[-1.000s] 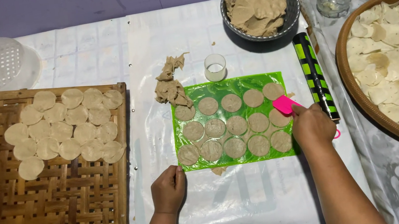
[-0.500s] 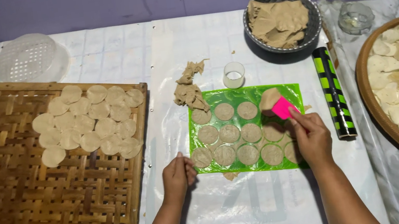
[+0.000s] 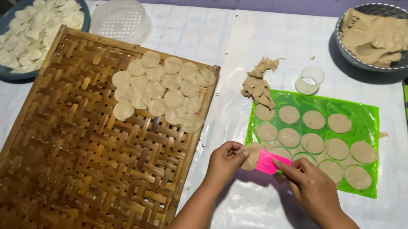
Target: Rolling out dough and using a round mold to cut out small dough discs for baking.
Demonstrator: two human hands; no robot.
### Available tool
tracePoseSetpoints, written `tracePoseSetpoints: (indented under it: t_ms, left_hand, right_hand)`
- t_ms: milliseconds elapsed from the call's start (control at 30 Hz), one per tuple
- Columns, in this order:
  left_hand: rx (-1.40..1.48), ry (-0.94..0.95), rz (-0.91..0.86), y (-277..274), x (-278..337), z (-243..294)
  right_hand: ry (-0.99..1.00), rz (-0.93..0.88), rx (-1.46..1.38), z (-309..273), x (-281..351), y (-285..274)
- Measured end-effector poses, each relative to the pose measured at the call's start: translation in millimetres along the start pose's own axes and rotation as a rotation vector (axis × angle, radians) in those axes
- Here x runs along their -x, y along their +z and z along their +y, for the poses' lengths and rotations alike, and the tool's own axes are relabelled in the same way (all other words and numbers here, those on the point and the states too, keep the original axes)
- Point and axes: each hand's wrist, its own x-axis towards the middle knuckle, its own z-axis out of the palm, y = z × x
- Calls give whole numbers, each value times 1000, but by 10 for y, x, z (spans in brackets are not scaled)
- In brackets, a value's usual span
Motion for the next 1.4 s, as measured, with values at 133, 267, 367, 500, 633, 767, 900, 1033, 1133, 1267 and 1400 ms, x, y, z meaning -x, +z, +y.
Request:
tracePoseSetpoints:
  t_ms: [133,267,367,500,633,767,900,1033,1133,1267,1400]
  left_hand:
    - [-89,98,182,-134,167,216]
    - [-244,197,363,-669,279,552]
    - [-442,250,491,-1274,299,689]
    - [-632,24,719,-1867,354,1157]
    - [-518,212,795,-2662,4,971]
    - [-746,350,933,-3040,-214,1147]
    - [-767,315,1010,-3187,-387,1332]
    - [-751,240,1026,-3303,-552,1328]
    - [-874,398,1108,-3461,-707,1170]
    - [-878,278,1102,-3448,-707,1186]
    - [-1126,327,1046,-3537,-716,1041]
  right_hand:
    - [-10,-55,160,-133,-58,176]
    - [90,-124,112,-105,-44,286]
    - [88,-141,91,5,3,353]
    - [117,-146,85,276,76,517]
    - [176,-179,102,539,128,634]
    - [129,-148,-38,1027,238,821]
    - [75,-111,-81,1342,412,956]
    - [146,-71,-85,1353,473,988]
    - [133,-87,-109,1266,500,962]
    - [111,53,-160,1159,535,943]
    - [112,-45,-176,1079,558,814]
